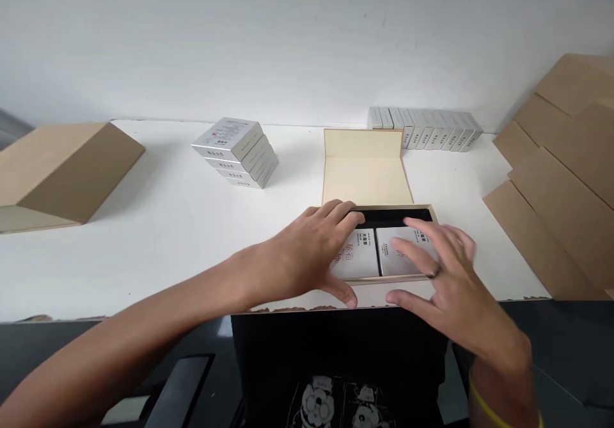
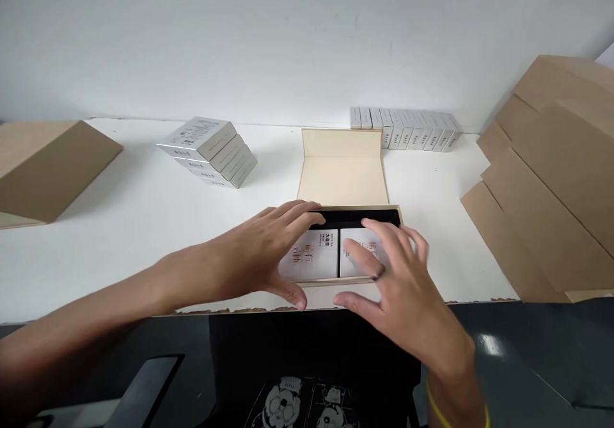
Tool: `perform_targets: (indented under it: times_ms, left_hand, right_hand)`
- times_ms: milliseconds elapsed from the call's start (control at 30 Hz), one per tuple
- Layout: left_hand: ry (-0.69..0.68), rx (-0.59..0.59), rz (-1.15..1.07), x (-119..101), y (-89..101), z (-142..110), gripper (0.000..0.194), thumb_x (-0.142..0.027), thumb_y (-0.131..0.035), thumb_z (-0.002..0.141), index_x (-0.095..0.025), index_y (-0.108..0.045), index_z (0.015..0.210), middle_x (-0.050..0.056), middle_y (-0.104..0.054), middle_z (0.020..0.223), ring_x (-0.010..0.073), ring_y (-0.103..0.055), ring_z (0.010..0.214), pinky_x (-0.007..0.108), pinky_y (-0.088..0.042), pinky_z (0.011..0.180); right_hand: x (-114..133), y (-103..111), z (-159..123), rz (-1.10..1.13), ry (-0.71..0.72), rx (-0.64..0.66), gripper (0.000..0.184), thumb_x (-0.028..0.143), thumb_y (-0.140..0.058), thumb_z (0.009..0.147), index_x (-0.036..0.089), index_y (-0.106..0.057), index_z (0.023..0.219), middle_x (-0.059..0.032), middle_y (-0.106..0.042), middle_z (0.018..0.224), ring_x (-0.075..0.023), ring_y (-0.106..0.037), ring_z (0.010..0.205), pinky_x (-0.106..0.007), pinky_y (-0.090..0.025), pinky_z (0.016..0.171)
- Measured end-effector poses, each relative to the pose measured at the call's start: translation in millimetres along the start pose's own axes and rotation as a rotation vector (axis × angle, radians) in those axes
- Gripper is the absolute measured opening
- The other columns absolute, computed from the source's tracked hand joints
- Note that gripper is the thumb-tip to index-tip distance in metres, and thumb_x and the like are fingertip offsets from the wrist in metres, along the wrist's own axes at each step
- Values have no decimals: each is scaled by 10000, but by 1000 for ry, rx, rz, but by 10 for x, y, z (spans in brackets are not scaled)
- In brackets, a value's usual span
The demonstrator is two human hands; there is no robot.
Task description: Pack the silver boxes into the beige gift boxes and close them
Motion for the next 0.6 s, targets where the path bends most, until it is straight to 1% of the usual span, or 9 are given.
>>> perform_targets:
  times_ms: [33, 100, 167, 200, 267, 367, 467, 533, 600]
  left_hand:
    - [-12, -6, 32, -3, -46, -7, 1046, -549, -1019, 650, -142, -491, 1456, 224, -531, 1595, 393, -494, 1485, 477, -437, 1180]
    - [-34, -34, 82, -36, -111, -14, 962, -507, -981, 731, -153, -494, 1481, 217, -534, 1606, 391, -474, 1512, 487, -415, 1200]
    - [-69, -23, 108, -104, -171, -18, 853, -459, -931, 809, -168, -511, 1493, 200, -572, 1579, 387, -512, 1482, 486, -421, 1183]
    - [-90, 3, 117, -145, -200, -17, 804, -435, -907, 841, -174, -521, 1496, 192, -596, 1554, 385, -541, 1452, 482, -429, 1165]
    - [-114, 68, 143, -210, -232, -4, 756, -407, -870, 888, -179, -523, 1519, 189, -631, 1508, 381, -601, 1372, 472, -445, 1121]
    - [-94, 152, 191, -245, -194, 55, 715, -439, -845, 921, -188, -542, 1519, 190, -676, 1425, 380, -656, 1264, 460, -448, 1071]
    - [-76, 231, 206, -254, -136, 134, 683, -487, -872, 894, -193, -599, 1447, 159, -734, 1289, 355, -699, 1157, 407, -461, 994]
    - [-77, 276, 212, -263, -122, 175, 718, -470, -892, 877, -181, -586, 1459, 155, -748, 1253, 342, -715, 1117, 374, -469, 935]
    - [-73, 303, 210, -268, -121, 207, 787, -457, -891, 877, -148, -541, 1511, 174, -756, 1233, 344, -727, 1081, 364, -478, 872]
  right_hand:
    - [23, -36, 121, -37, 59, 119, 587, 576, -729, 1013, 273, -521, 1470, -157, -492, 1582, -375, -485, 1433, -620, -415, 1159]
    - [19, -116, 305, -106, 141, 314, 684, 561, -859, 912, 263, -560, 1451, -140, -603, 1414, -371, -569, 1316, -574, -494, 1085]
    - [-28, -171, 404, -144, 171, 444, 709, 535, -905, 873, 236, -584, 1430, -106, -659, 1228, -336, -637, 1150, -513, -553, 988]
    - [-51, -181, 426, -149, 178, 485, 702, 527, -903, 877, 225, -589, 1427, -97, -664, 1194, -322, -649, 1103, -485, -567, 948]
    - [-83, -168, 435, -145, 188, 527, 655, 513, -878, 905, 217, -597, 1417, -99, -666, 1226, -311, -658, 1110, -455, -577, 916]
    - [-110, -143, 423, -154, 198, 556, 584, 496, -857, 926, 217, -611, 1375, -93, -669, 1220, -304, -665, 1112, -447, -577, 912]
    - [-136, -180, 425, -153, 196, 589, 614, 436, -925, 860, 197, -604, 1325, -72, -663, 1166, -280, -667, 1048, -421, -578, 884]
    - [-147, -220, 435, -162, 215, 600, 651, 405, -964, 808, 180, -605, 1302, -67, -660, 1135, -268, -663, 1004, -404, -573, 853]
    - [-143, -254, 445, -199, 269, 600, 683, 427, -976, 781, 166, -621, 1303, -71, -658, 1089, -265, -655, 939, -396, -562, 797]
Point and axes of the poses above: each hand's wrist, its own z-axis towards the middle knuckle, its own y-axis out of the back of the hand, x = y × z, the point moved 8 cm from there along z, towards the middle knuckle
